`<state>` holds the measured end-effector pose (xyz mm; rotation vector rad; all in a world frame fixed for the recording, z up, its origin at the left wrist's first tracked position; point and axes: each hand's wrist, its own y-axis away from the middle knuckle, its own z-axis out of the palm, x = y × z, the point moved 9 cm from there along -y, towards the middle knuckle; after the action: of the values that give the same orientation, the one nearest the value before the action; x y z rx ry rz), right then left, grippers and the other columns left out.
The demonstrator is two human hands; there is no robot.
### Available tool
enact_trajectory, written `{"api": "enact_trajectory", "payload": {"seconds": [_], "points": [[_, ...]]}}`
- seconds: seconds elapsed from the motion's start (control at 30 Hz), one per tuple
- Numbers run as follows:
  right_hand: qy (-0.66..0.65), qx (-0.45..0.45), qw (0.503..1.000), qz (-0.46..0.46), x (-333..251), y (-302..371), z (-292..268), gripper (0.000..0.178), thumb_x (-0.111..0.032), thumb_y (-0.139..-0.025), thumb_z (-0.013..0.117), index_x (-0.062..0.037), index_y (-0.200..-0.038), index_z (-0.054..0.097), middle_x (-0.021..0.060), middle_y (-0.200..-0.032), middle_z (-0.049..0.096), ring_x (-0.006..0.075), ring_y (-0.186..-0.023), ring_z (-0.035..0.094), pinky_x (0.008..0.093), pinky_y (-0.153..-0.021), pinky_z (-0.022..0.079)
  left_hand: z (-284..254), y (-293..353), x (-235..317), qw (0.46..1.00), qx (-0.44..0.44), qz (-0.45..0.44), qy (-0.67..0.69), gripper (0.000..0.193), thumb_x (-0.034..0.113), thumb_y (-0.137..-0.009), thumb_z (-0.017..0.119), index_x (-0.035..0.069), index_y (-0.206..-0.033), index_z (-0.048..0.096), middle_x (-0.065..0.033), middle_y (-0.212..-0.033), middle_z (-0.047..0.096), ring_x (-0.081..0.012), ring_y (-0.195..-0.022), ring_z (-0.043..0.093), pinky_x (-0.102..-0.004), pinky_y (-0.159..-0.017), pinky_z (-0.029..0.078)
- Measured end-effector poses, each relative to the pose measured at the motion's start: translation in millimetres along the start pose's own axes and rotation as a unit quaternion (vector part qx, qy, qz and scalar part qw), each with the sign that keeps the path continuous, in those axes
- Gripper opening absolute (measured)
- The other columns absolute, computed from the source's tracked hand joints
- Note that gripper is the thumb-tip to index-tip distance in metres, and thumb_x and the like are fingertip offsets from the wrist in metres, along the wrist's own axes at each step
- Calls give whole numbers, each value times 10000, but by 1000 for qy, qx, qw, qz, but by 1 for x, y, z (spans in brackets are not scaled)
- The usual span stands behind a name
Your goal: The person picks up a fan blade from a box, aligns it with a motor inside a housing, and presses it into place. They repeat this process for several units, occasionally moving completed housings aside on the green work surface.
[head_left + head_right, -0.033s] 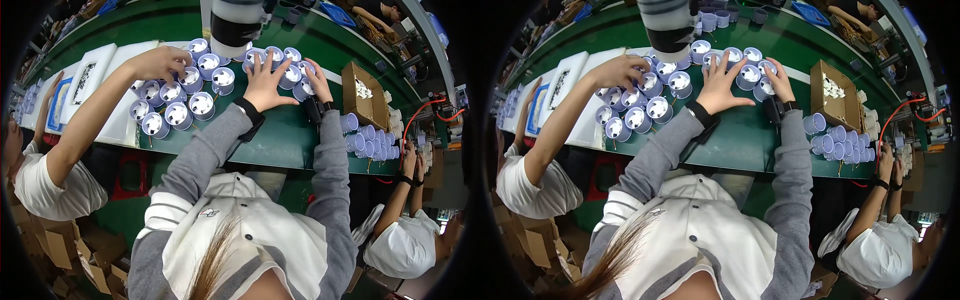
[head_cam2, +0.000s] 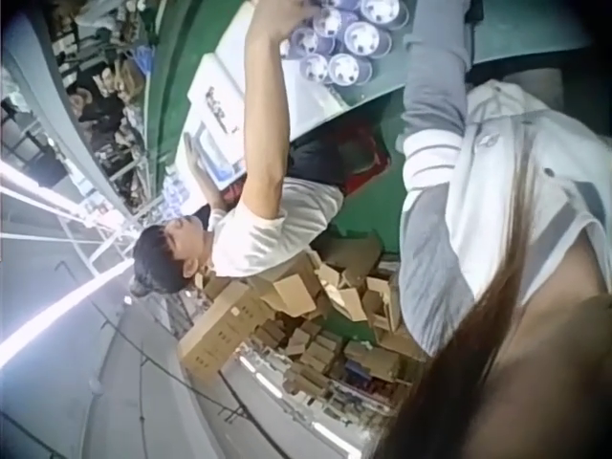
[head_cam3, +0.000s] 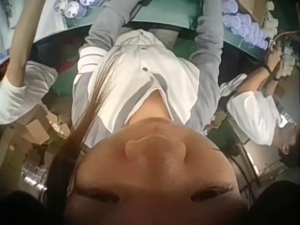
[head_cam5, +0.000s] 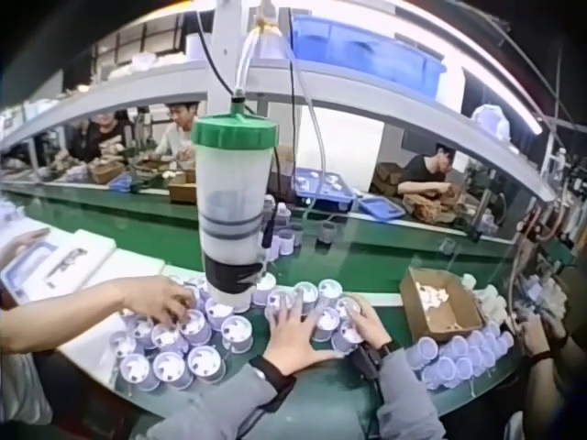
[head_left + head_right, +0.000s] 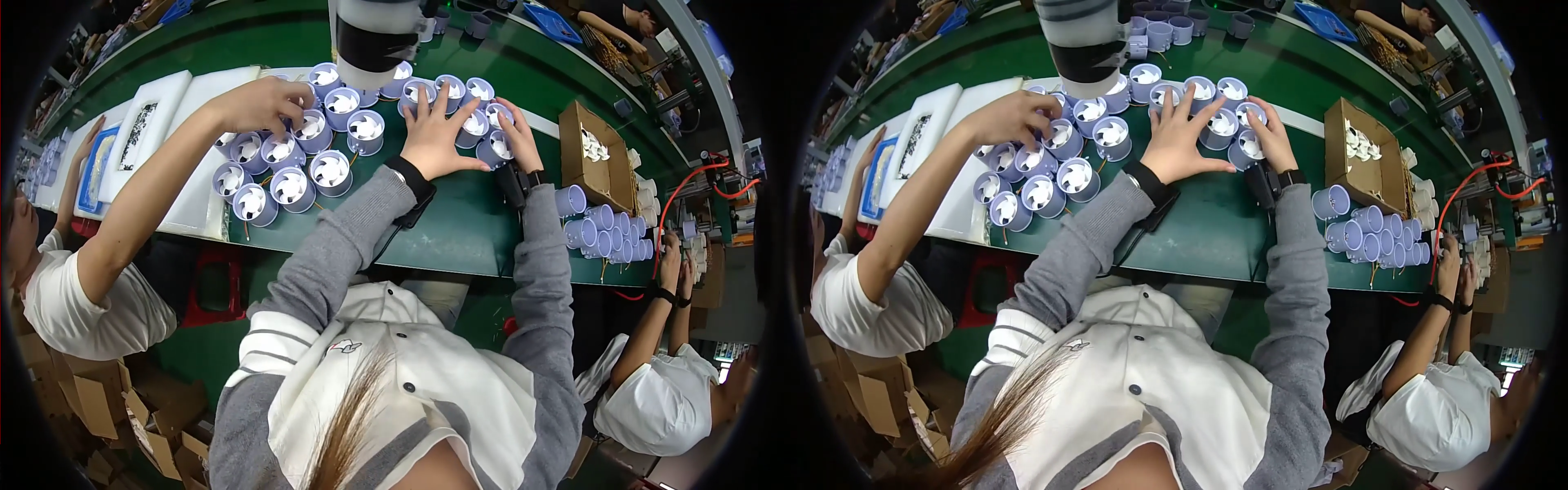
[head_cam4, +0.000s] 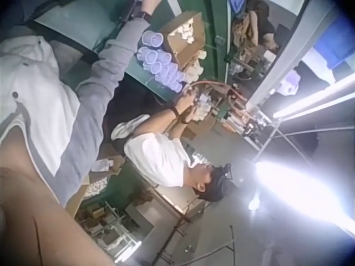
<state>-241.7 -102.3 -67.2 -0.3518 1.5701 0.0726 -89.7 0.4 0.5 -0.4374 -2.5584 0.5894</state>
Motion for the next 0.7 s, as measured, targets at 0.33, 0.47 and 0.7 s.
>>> {"api": "enact_trajectory", "payload": {"seconds": [0.33,0.47,0.7], "points": [[-153,141,978,27,-1,77,60,391,-142,-935,525,-18,-1299,453,86,-1203,547,154,-1051,541,269,-896,439,-10,47,7,998,-62,2,32,774,457,-559,820,154,-1213,540,-190,-1295,421,-390,-1226,358,-544,-945,352],[-192,130,971,61,-5,88,94,384,-134,-936,512,5,-1289,453,104,-1196,547,164,-1058,538,277,-903,434,-36,70,1,997,-44,21,67,750,445,-561,817,138,-1189,547,-190,-1288,427,-395,-1219,370,-522,-949,370],[-252,85,961,81,-1,72,128,353,-133,-940,506,4,-1265,479,101,-1187,562,169,-1025,555,271,-881,440,-51,71,-24,996,-31,30,74,735,429,-560,822,113,-1167,555,-192,-1304,413,-422,-1232,356,-511,-914,402]]}}
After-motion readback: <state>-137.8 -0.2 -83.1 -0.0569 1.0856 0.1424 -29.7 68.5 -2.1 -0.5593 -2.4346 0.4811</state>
